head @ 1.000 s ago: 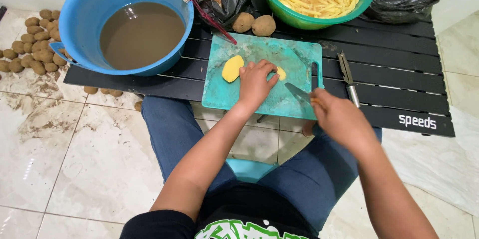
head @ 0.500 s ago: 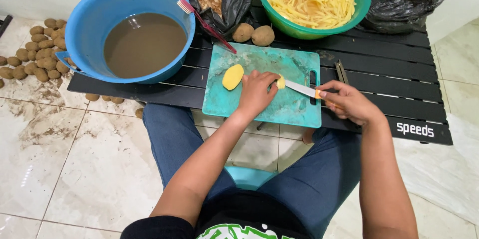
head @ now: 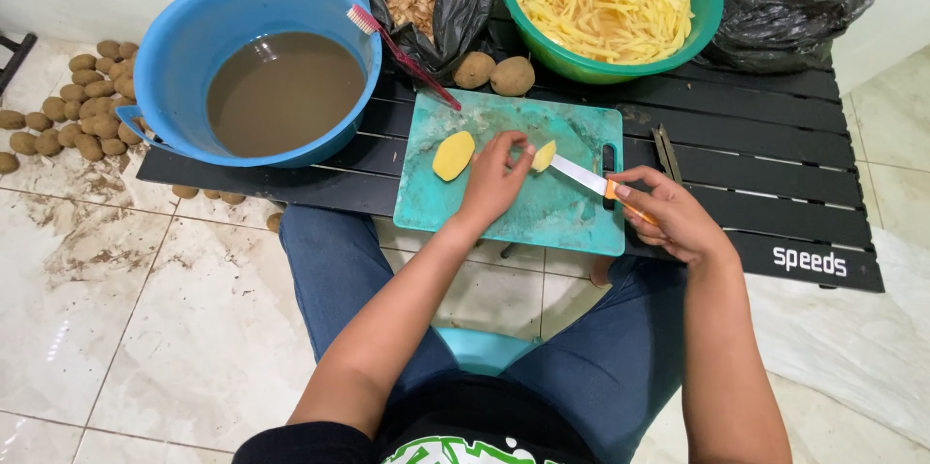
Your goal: Slicing and julienning potatoes on a cutting board using a knife to prepare fries.
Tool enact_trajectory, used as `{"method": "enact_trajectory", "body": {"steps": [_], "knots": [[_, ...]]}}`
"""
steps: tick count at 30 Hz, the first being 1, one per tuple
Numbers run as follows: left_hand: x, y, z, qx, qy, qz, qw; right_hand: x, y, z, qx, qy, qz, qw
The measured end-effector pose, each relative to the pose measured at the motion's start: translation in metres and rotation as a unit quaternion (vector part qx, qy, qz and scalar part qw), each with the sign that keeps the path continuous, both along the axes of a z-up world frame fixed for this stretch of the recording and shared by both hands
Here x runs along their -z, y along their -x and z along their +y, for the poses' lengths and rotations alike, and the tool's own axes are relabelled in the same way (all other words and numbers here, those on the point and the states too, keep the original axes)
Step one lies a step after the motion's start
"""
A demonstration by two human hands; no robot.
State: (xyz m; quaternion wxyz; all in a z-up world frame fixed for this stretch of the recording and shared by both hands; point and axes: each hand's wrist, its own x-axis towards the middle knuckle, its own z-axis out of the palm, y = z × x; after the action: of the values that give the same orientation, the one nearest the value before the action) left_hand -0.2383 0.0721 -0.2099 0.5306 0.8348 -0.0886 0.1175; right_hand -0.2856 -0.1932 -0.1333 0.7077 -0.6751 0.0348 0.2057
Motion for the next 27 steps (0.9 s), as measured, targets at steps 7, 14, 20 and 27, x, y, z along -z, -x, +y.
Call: {"method": "enact_trajectory", "body": {"steps": [7, 14, 20, 27], "knots": [[-0.043, -0.014, 0.004, 0.187, 0.453, 0.301, 0.818, -0.053, 0.005, 0.024, -0.030, 0.087, -0.096, 0.991], [-0.004, -0.055, 0.007, 0.260, 0.599, 0.391, 0.649, -0.042, 0.000, 0.022, 0.032, 0.234, -0.284, 0.929], [-0.043, -0.139, -0.010, 0.208, 0.493, 0.348, 0.770, 0.019, 0.006, 0.053, 0.183, 0.185, -0.289, 0.921], [-0.162, -0.202, -0.073, 0.135, 0.054, 0.307, 0.941, 0.045, 0.010, 0.074, 0.258, 0.256, -0.292, 0.885]]}}
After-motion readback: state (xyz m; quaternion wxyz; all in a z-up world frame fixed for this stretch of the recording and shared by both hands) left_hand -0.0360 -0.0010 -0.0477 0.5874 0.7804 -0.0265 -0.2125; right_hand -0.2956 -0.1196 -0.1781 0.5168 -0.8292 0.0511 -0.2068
